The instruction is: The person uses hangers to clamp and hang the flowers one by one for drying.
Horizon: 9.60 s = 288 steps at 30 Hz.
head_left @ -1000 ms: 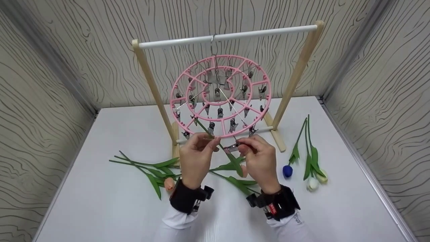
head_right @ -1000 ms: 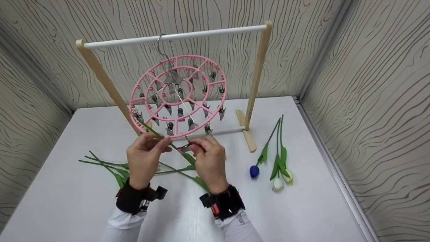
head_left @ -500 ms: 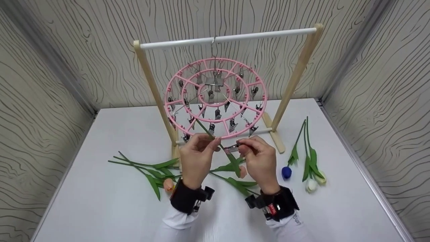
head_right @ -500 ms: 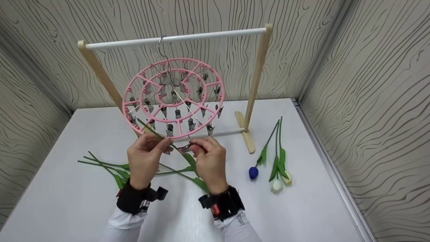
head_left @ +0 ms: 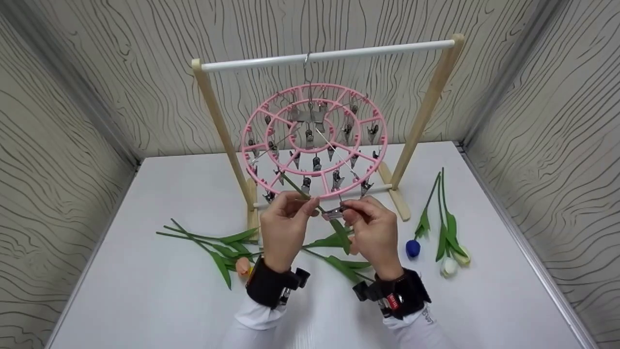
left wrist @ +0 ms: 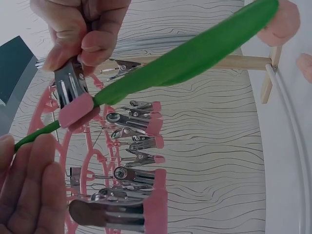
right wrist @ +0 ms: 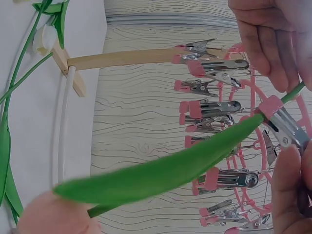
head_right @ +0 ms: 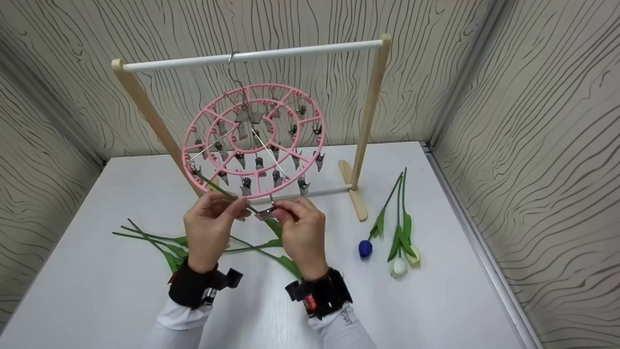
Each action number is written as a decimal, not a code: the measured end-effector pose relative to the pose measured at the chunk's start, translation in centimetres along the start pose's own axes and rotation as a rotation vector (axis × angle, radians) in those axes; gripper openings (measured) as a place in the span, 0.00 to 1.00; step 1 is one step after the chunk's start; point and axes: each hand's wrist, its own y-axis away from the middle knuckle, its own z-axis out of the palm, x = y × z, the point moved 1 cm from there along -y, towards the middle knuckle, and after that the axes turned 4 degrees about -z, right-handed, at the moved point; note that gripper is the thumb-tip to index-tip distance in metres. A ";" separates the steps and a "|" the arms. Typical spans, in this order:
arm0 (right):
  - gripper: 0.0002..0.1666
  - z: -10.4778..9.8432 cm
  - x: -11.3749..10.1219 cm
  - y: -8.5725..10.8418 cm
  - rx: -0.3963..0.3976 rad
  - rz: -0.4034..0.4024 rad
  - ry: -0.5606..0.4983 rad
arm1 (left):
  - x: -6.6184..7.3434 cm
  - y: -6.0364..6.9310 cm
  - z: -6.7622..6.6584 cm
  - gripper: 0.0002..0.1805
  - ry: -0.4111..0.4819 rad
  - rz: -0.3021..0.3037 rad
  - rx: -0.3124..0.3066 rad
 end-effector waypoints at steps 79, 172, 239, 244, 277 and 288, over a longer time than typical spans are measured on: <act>0.11 -7.8 9.8 9.0 -0.150 0.564 0.216 | -7.6 9.3 -2.8 0.10 -0.154 -0.455 -0.090; 0.15 -10.5 6.0 11.0 -0.067 0.222 0.454 | -7.4 9.6 -3.8 0.08 -0.208 -0.501 -0.337; 0.21 -7.3 5.2 5.8 -0.036 -0.041 0.221 | -1.2 9.3 -1.7 0.07 0.031 -0.347 -0.334; 0.22 -7.3 6.4 1.1 -0.135 -0.012 0.257 | -0.5 8.0 -1.9 0.07 0.021 -0.288 -0.354; 0.05 -5.9 4.8 -7.6 -0.564 0.268 0.111 | 1.7 1.9 -1.6 0.03 -0.118 0.066 -0.303; 0.11 -4.0 3.0 -5.2 -0.422 0.197 -0.053 | 1.6 1.8 -1.9 0.07 -0.104 0.036 -0.247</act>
